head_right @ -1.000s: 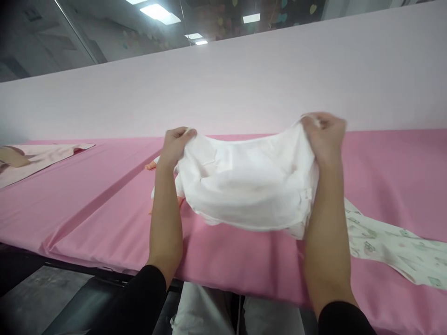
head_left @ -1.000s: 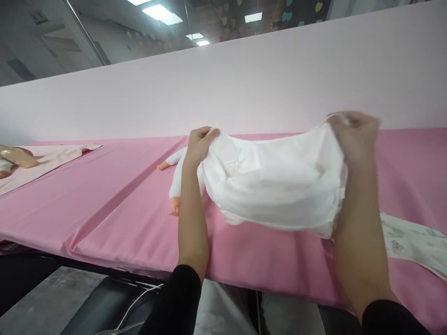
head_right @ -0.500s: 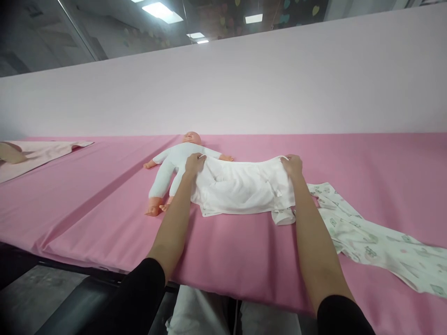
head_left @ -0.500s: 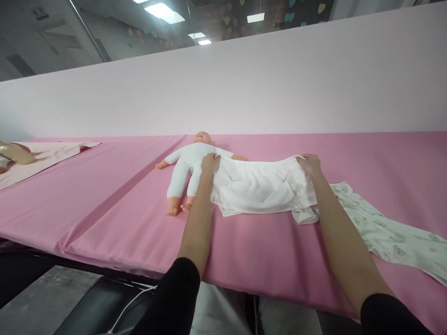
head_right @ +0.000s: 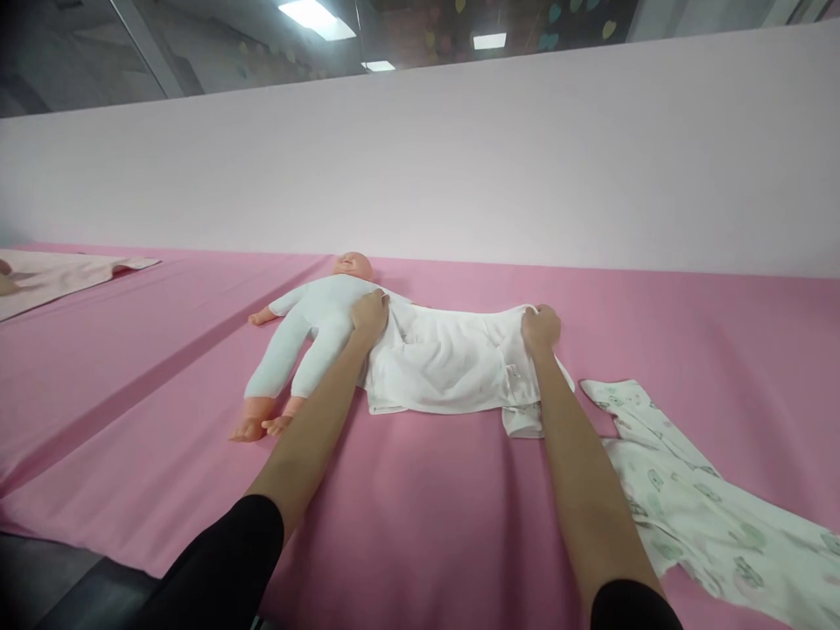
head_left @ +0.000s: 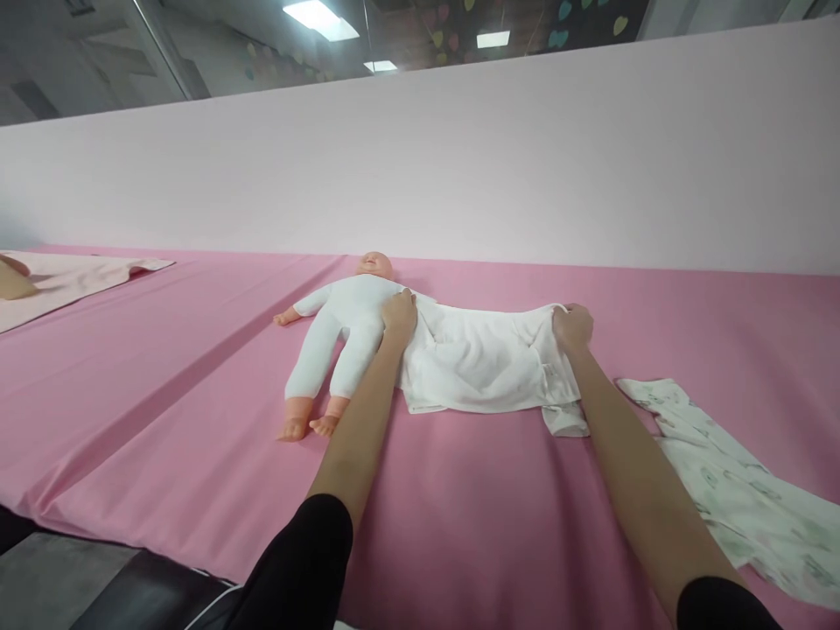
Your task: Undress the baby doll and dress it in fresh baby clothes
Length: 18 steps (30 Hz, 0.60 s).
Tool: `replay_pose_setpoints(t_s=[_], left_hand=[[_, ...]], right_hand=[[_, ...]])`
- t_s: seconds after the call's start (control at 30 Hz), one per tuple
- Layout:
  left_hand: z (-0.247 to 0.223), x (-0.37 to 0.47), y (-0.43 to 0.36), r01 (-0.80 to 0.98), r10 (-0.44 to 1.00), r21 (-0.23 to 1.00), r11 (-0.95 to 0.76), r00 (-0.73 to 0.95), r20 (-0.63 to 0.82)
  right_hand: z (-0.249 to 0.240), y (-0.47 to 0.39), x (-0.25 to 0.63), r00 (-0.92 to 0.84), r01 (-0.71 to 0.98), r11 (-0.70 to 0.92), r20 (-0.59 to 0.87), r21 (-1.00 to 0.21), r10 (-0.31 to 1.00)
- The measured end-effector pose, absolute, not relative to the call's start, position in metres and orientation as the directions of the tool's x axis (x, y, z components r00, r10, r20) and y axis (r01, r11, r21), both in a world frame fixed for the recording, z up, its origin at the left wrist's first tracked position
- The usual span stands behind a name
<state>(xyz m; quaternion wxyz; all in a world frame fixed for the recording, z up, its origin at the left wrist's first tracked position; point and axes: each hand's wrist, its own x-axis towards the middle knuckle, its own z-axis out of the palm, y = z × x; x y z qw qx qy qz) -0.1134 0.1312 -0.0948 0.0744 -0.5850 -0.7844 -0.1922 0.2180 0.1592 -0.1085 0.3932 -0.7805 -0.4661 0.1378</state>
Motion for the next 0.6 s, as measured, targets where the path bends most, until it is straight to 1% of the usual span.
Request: replay_pose_setpoints(t_s=[0.07, 0.13, 0.23, 0.3, 0.4, 0.47, 0.5, 0.57, 0.6], left_hand=[[-0.101, -0.111, 0.13, 0.955, 0.882, 0.185, 0.23, -0.285, 0.374], [-0.105, -0.107, 0.127, 0.965, 0.87, 0.152, 0.212, -0.258, 0.421], [-0.096, -0.105, 0.12, 0.974, 0.838, 0.134, 0.18, -0.224, 0.498], [-0.079, -0.111, 0.114, 0.969, 0.789, 0.175, 0.176, -0.245, 0.563], [-0.051, -0.133, 0.098, 0.921, 0.664, 0.316, 0.227, -0.384, 0.642], [-0.043, -0.154, 0.081, 0.852, 0.602, 0.407, 0.328, -0.521, 0.605], [-0.045, -0.165, 0.072, 0.802, 0.588, 0.44, 0.404, -0.596, 0.546], [-0.056, -0.181, 0.054, 0.68, 0.586, 0.477, 0.557, -0.729, 0.354], [-0.063, -0.187, 0.046, 0.635, 0.589, 0.487, 0.6, -0.762, 0.268]], right_hand=[[-0.117, 0.163, 0.215, 0.525, 0.653, -0.268, 0.168, -0.708, 0.834], [-0.126, 0.165, 0.215, 0.526, 0.691, -0.259, 0.223, -0.674, 0.821], [-0.131, 0.166, 0.219, 0.515, 0.717, -0.18, 0.337, -0.674, 0.788], [-0.125, 0.166, 0.223, 0.51, 0.71, -0.106, 0.405, -0.696, 0.759], [-0.098, 0.163, 0.231, 0.547, 0.672, -0.012, 0.485, -0.741, 0.682], [-0.07, 0.157, 0.235, 0.583, 0.628, 0.065, 0.524, -0.775, 0.621], [-0.056, 0.153, 0.235, 0.595, 0.606, 0.118, 0.547, -0.786, 0.588], [-0.028, 0.139, 0.227, 0.593, 0.555, 0.29, 0.615, -0.78, 0.52], [-0.017, 0.131, 0.217, 0.577, 0.508, 0.397, 0.644, -0.765, 0.503]])
